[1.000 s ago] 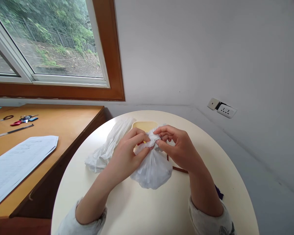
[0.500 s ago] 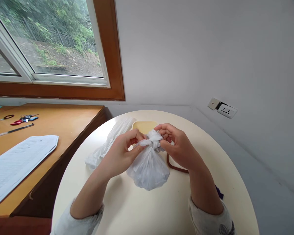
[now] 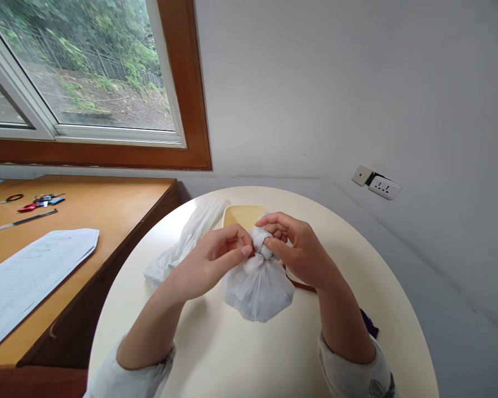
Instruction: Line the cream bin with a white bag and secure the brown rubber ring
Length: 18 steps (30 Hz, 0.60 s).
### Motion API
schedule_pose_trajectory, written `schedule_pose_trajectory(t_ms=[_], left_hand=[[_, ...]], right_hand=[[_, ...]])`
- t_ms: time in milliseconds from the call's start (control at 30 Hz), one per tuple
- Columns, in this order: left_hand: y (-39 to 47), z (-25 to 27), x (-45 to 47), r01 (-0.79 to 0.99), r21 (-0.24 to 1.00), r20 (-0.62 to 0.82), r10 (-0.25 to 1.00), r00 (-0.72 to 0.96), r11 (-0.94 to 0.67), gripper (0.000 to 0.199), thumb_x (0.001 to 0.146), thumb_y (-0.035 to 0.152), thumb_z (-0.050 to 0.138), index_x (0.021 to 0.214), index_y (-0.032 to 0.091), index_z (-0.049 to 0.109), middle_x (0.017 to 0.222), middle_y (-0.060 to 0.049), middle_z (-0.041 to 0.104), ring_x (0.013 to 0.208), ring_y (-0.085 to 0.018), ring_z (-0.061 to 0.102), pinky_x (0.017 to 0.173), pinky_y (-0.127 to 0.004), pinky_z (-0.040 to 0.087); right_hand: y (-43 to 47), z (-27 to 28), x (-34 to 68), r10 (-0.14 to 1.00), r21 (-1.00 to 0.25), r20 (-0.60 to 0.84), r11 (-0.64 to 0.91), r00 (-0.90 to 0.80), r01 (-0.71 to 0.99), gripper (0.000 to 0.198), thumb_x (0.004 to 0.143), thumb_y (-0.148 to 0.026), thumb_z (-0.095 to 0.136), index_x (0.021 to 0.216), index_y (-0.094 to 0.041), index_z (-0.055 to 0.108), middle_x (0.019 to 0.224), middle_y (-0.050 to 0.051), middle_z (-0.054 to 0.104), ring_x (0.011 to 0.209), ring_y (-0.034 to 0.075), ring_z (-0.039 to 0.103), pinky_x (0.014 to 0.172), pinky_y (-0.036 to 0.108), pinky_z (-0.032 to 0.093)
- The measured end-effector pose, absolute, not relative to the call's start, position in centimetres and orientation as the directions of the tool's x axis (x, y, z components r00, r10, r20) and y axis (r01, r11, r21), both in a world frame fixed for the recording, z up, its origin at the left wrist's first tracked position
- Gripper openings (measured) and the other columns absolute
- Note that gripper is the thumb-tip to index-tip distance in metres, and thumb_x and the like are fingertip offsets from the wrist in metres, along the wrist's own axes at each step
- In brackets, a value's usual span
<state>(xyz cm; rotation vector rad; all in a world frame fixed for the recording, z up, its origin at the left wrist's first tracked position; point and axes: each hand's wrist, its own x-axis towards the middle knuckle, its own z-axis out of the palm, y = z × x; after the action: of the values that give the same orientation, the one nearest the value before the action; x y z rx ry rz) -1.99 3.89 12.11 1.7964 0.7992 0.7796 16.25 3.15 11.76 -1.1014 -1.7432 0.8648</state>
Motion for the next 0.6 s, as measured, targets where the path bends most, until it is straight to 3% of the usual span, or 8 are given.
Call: schedule_pose_trajectory(t_ms=[200,400,600], left_hand=[[3.96,11.51,-1.34,0.204,0.944,0.122,0.849,0.514,-0.259,0.014,0.078,0.029,0.059,0.081,0.02,0.049,0.072,0.001,0.051,0.063,-0.011,0.049,0.054,-0.023,0.04],[3.96,11.65,-1.31,0.275,0.91,0.117,0.828,0.548,-0.311,0.003,0.079,0.019,0.052,0.079,0.019,0.055,0.077,0.0,0.056,0.073,-0.013,0.055,0.067,-0.026,0.046],[4.07,11.53,-1.31,0.353,0.881,0.102,0.856,0.506,-0.314,0.008,0.076,0.017,0.048,0.072,0.017,0.055,0.07,0.001,0.055,0.068,-0.013,0.051,0.059,-0.024,0.041]], right_hand=[[2.91,11.84,16.01,0.921,-0.889,0.241,0.336,-0.305,0.311,0.025,0.075,-0.011,0.043,0.095,-0.021,0.055,0.061,-0.006,0.049,0.055,0.008,0.042,0.056,0.022,0.036],[2.95,11.71,15.81,0.894,-0.885,0.227,0.355,-0.386,0.303,0.024,0.074,-0.009,0.043,0.091,-0.021,0.055,0.057,-0.007,0.042,0.055,0.008,0.039,0.057,0.022,0.034],[2.9,11.79,15.82,0.898,-0.88,0.218,0.35,-0.382,0.321,0.025,0.073,-0.011,0.048,0.095,-0.022,0.053,0.058,-0.008,0.044,0.056,0.008,0.039,0.058,0.022,0.035]])
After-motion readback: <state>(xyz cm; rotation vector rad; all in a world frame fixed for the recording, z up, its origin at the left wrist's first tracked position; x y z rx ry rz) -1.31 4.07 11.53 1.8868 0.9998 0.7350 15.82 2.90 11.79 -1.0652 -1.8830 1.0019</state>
